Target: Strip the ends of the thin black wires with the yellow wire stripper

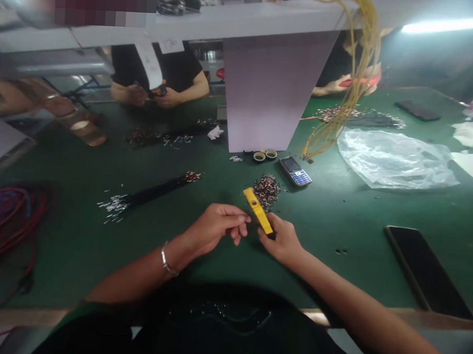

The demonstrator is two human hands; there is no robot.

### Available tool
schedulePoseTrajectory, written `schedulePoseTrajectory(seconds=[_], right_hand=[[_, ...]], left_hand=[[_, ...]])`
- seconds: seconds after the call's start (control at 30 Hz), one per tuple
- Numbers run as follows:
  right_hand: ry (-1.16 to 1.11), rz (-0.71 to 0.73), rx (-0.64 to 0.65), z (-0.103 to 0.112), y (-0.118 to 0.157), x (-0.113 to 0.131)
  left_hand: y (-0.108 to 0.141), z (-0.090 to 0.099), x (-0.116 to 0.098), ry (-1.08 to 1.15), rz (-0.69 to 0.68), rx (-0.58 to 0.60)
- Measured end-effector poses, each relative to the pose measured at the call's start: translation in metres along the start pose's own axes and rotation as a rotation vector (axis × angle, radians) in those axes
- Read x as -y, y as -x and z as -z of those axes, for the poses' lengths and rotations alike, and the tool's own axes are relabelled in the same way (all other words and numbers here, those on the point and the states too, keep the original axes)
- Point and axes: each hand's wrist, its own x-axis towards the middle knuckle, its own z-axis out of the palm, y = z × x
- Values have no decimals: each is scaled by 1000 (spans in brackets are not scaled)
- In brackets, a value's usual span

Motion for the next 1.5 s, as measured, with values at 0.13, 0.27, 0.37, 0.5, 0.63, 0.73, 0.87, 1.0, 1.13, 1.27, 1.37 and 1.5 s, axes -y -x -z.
schedulePoseTrajectory(seconds=[0.13, 0.27, 0.37, 0.5, 0.63, 0.73, 0.87, 1.0, 1.13, 1.27, 1.37, 1.5], right_hand=[[-319, -252, 70, 5, -5, 2], [-535, -344, 89, 7, -7, 4], [-648, -340, 105, 6, -8, 4], [-723, -316, 151, 6, -6, 7], [-698, -256, 206, 6, -4, 10], [-673, -236, 230, 6, -2, 12], [-646, -220, 229, 8, -2, 12], [-650, -214, 246, 10, -4, 10], [-668, -236, 297, 11, -5, 9], [-666, -235, 319, 10, -4, 8], [-651, -240, 325, 10, -3, 9], [-639, -247, 330, 11, -3, 10]], left_hand=[[1, 3, -6, 101, 35, 13], [3, 3, -10, 130, 27, 34], [4, 3, -11, 138, 12, 20], [3, 2, -8, 145, 2, -8], [1, 0, -4, 151, -6, -31], [1, -1, -3, 162, -2, -18], [1, -1, -2, 170, -10, -23], [0, 2, -3, 175, -52, -39], [-2, 7, -5, 143, -111, -66], [-2, 8, -6, 119, -118, -121], [-1, 7, -8, 118, -100, -142], [-1, 3, -7, 134, -73, -121]])
